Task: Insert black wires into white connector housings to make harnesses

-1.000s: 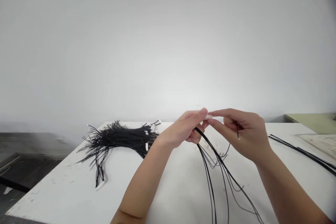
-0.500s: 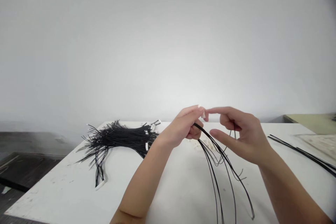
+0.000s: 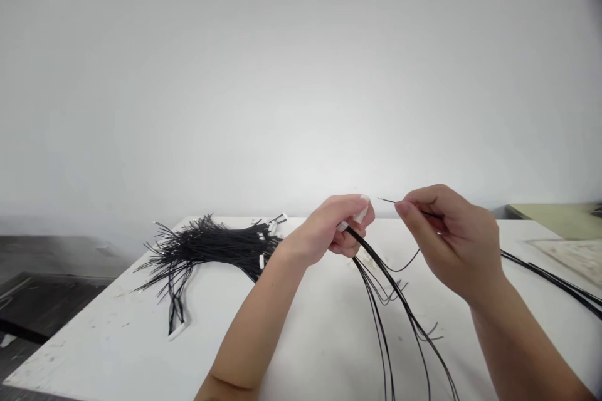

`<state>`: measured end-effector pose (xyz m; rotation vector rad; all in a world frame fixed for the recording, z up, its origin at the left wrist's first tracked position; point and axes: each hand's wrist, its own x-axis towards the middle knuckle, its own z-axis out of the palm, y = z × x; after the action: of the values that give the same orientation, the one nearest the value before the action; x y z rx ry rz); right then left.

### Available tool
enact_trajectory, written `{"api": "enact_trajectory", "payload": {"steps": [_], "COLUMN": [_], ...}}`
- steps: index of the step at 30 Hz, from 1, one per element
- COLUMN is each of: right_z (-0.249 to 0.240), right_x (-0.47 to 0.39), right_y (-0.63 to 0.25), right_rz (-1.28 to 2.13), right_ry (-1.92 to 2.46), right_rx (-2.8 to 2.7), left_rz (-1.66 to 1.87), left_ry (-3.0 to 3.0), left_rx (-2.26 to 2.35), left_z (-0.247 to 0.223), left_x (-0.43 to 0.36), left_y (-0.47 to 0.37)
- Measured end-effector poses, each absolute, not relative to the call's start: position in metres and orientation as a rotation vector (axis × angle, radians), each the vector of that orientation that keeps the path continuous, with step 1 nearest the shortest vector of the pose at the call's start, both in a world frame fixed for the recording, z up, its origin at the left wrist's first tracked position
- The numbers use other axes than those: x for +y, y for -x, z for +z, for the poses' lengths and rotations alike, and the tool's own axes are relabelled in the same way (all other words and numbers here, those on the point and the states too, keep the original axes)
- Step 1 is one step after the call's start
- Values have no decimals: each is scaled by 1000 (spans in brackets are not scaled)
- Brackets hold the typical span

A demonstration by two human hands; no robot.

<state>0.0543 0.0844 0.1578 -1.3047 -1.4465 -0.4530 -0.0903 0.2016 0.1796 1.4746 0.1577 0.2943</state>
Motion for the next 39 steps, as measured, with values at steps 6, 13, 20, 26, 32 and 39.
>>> {"api": "enact_trajectory", "payload": {"steps": [6,13,20,26,32,39], "right_z": [159,161,157,158,156,154], "right_x": [87,83,83,84,83,84], "right_y": [-54,-52,-53,-51,-50,-50], "right_rz": [-532,-670,-890,-754,-738,-722], "right_ry": [1274,1306,1314,1330,1343,1344], "right_rx": [-1497,-1532,-1542,-1541,-1548,-1560], "left_rz": [278,276,280,238,209,189], "left_ry": [-1479,-1468,-1504,-1526,-1558,-1534], "left_rx": [141,165,226,200,197,168], "left_z": [180,180,179,180,182,181], "left_x": [201,201,199,200,199,198], "left_y": [90,90,89,90,91,89]}}
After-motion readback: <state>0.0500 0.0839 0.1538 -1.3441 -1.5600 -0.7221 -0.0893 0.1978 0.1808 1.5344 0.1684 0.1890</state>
